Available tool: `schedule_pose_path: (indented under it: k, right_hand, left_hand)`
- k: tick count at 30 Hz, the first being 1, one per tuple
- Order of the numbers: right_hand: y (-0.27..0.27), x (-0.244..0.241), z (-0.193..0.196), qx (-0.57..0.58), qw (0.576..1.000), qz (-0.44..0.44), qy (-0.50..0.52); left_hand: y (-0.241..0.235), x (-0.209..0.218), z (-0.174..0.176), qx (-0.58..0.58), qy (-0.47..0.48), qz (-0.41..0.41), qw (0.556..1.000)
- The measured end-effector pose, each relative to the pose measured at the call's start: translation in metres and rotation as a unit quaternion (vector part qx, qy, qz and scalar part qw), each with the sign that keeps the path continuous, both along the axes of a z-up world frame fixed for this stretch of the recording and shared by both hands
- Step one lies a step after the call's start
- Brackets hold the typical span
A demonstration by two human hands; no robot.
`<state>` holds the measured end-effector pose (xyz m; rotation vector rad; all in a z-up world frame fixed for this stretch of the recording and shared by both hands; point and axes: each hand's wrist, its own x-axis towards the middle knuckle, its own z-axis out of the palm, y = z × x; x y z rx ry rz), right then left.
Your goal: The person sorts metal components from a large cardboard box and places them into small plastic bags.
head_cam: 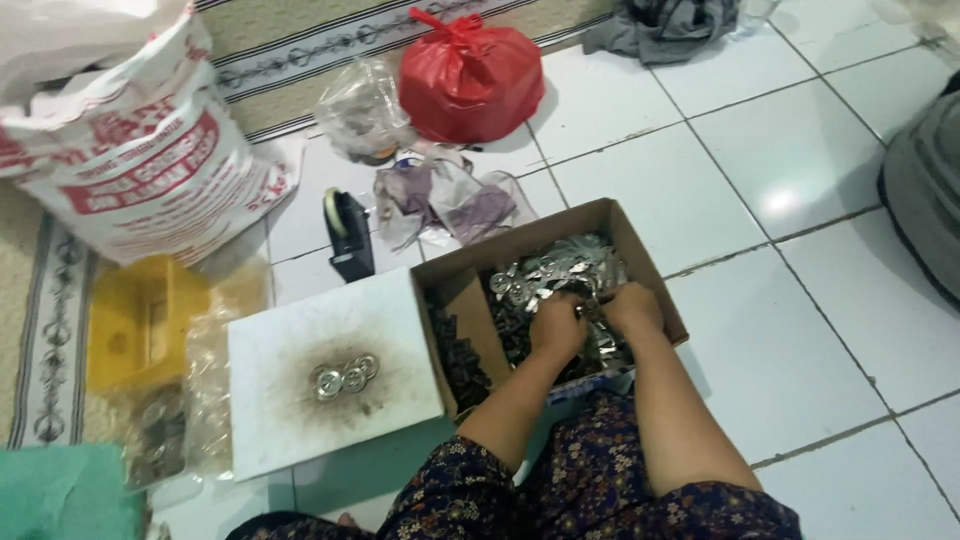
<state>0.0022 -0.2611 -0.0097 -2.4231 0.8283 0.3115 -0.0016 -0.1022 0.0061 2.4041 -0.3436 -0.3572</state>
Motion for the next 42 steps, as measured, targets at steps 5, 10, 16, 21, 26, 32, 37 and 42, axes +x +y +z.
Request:
schedule_pose_path:
  k: [5, 10, 16, 21, 26, 32, 37, 42]
  right_hand:
    - [0.003, 0.0, 0.022, 0.029, 0.998, -0.047, -0.025]
    - [0.035, -0.005, 0.071, -0.018, 0.998, -0.039, -0.034]
    - [0.044, -0.009, 0.078, -0.062, 0.996, -0.009, -0.069]
    - [0.039, -0.008, 0.07, -0.066, 0.995, 0.014, -0.08]
    - [0.036, -0.008, 0.074, -0.074, 0.993, 0.018, -0.087]
    - [0.017, -0.001, 0.04, 0.076, 0.975, 0.023, -0.208]
    - [0.019, -0.002, 0.035, 0.234, 0.945, -0.006, -0.228]
    - [0.033, -0.006, 0.06, 0.304, 0.922, 0.001, -0.241]
  left_hand:
    - [-0.006, 0.009, 0.004, 0.037, 0.001, -0.012, 0.999]
    - [-0.011, 0.023, -0.017, 0.033, 0.044, 0.003, 0.998]
    - [-0.008, 0.034, -0.056, -0.077, 0.087, 0.104, 0.988]
    - [-0.002, 0.027, -0.014, -0.152, 0.053, 0.205, 0.965]
    - [0.007, 0.019, 0.012, -0.191, 0.098, 0.217, 0.952]
    - [0.005, 0.024, -0.011, -0.233, 0.085, 0.197, 0.949]
    - [0.012, 0.025, 0.012, -0.417, 0.171, 0.268, 0.851]
    - [0.028, 0.016, 0.034, -0.431, 0.143, 0.231, 0.861]
